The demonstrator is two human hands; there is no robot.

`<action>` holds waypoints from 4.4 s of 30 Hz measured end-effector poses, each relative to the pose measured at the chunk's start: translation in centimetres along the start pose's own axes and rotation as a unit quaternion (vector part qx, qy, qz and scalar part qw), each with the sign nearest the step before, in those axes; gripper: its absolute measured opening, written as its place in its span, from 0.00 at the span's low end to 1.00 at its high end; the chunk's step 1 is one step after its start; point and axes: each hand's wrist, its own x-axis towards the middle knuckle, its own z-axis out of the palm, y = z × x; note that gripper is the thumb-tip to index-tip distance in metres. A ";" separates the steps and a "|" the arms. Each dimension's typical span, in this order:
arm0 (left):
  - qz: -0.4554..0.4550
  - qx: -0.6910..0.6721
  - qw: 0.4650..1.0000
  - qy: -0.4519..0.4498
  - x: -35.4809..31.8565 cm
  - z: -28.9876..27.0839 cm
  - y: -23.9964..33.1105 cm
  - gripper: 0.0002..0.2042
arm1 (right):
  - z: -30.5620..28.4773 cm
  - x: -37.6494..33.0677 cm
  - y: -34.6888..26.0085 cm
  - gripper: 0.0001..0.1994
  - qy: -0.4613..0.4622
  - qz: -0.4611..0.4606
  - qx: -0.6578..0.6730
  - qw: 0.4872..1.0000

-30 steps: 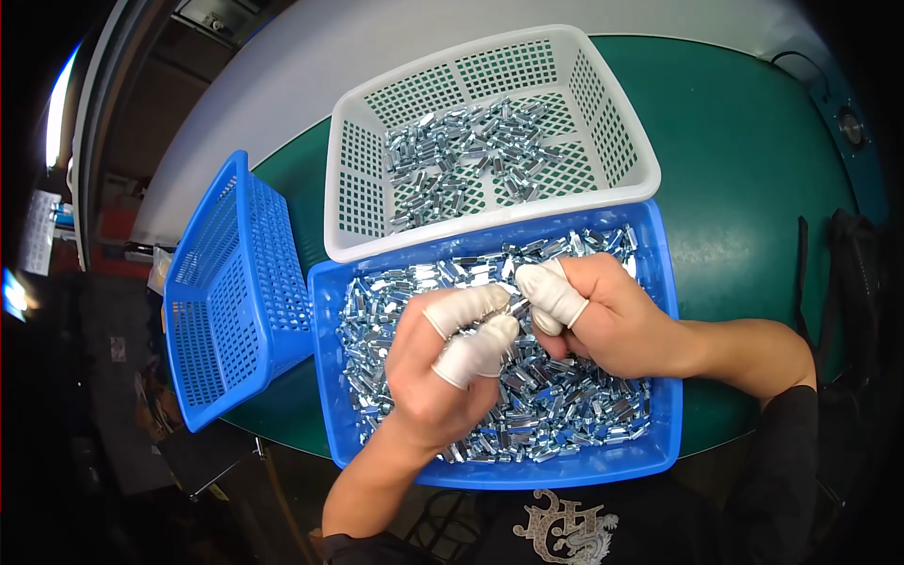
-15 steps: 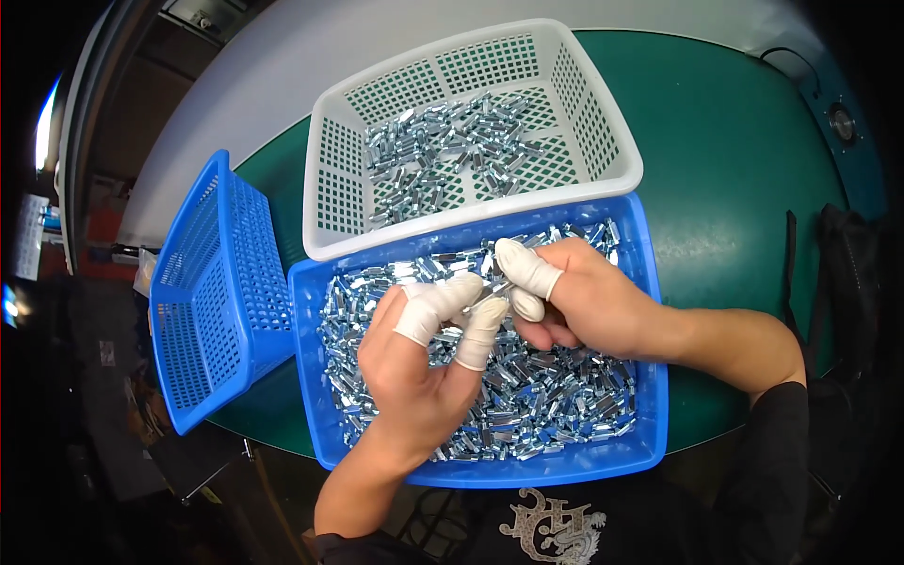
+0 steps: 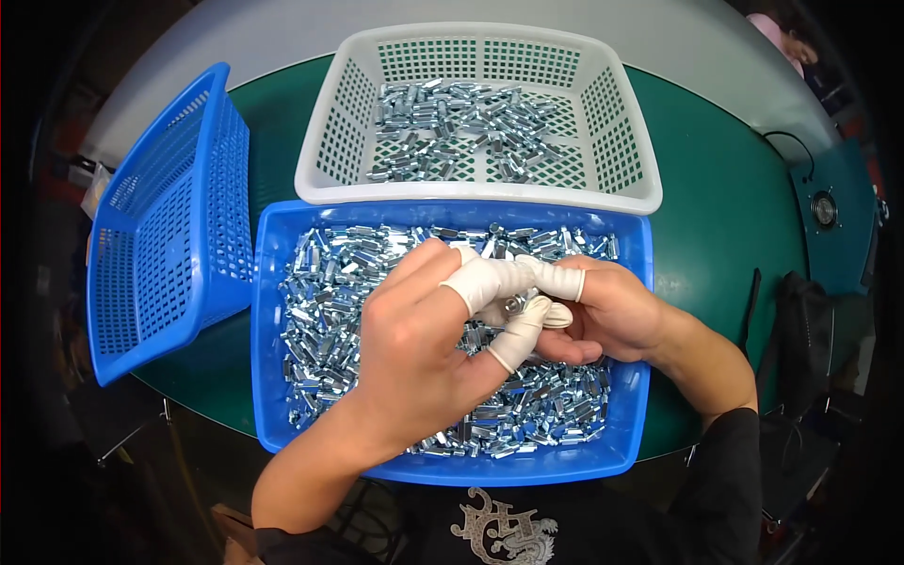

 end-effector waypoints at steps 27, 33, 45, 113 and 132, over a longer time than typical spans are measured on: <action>-0.136 0.222 0.944 -0.201 -1.0 0.2 -1.8 0.13 | -0.4 -0.1 0.9 0.23 0.134 -0.183 -0.072 0.971; -0.162 0.166 0.953 -0.193 -1.0 0.0 -2.6 0.14 | -0.2 -0.1 0.7 0.24 0.138 -0.190 -0.073 0.969; -0.168 0.007 0.981 -0.099 0.1 -0.2 -1.1 0.10 | 0.2 -0.3 1.1 0.22 0.201 -0.308 -0.100 0.924; -0.176 -0.075 0.981 0.001 0.0 -0.8 -0.7 0.07 | -0.5 0.1 1.7 0.21 0.196 -0.347 -0.090 0.913; -0.079 0.229 0.943 -0.228 -0.5 0.6 -1.6 0.14 | 0.0 -0.4 0.9 0.20 0.174 -0.305 -0.104 0.931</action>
